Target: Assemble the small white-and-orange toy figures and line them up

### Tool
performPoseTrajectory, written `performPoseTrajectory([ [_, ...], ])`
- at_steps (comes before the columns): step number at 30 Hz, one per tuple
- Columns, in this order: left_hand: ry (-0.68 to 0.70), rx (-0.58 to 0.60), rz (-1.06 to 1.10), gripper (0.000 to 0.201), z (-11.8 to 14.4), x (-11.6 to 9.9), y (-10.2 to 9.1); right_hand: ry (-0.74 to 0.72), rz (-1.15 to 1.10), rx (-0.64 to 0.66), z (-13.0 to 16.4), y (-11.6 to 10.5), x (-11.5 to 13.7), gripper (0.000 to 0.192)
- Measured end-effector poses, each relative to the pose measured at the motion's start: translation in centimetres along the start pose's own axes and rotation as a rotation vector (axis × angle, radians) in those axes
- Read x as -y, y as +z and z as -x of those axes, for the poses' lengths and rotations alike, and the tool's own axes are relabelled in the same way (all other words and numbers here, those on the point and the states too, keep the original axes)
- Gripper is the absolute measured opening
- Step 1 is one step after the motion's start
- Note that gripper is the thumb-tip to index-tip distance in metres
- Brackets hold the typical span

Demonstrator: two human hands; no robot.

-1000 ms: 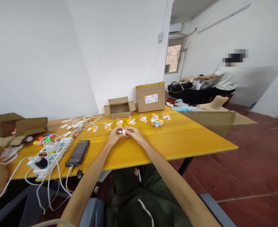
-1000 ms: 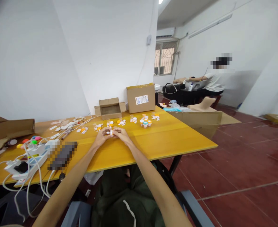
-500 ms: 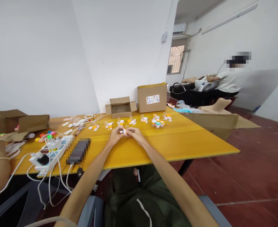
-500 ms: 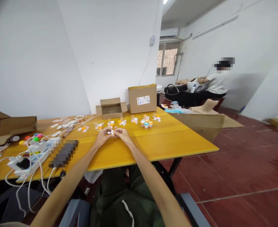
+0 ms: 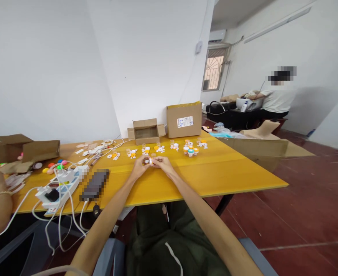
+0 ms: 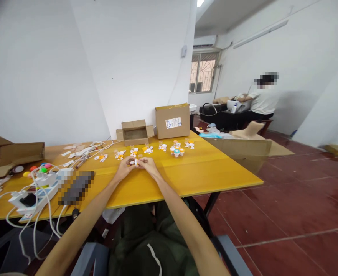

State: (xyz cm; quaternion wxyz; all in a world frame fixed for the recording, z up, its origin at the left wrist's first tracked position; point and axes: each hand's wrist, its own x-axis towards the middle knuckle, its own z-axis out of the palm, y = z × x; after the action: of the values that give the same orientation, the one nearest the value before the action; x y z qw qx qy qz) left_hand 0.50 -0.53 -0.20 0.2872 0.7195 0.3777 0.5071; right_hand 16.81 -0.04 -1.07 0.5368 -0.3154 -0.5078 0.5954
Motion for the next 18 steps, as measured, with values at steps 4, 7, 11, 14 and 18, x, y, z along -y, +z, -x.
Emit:
performPoseTrajectory([
  [4, 0.023, -0.007, -0.03, 0.022, 0.13, 0.12, 0.14, 0.002, -0.012, -0.016, 0.16, 0.07, -0.04, 0.044],
  [7, 0.033, -0.015, -0.047, 0.023, 0.17, 0.05, 0.26, 0.003, -0.022, -0.021, 0.17, 0.01, -0.19, 0.041],
  [11, 0.02, -0.017, -0.053, 0.023, 0.16, -0.14, 0.42, 0.025, -0.058, -0.037, 0.14, -0.15, -0.39, 0.04],
  [14, 0.02, -0.029, -0.065, 0.023, 0.2, -0.34, 0.44, 0.052, -0.088, -0.05, 0.11, -0.27, -0.49, 0.042],
  [18, 0.023, -0.03, -0.07, 0.022, 0.3, -0.58, 0.37, 0.056, -0.098, -0.066, 0.08, -0.22, -0.55, 0.04],
])
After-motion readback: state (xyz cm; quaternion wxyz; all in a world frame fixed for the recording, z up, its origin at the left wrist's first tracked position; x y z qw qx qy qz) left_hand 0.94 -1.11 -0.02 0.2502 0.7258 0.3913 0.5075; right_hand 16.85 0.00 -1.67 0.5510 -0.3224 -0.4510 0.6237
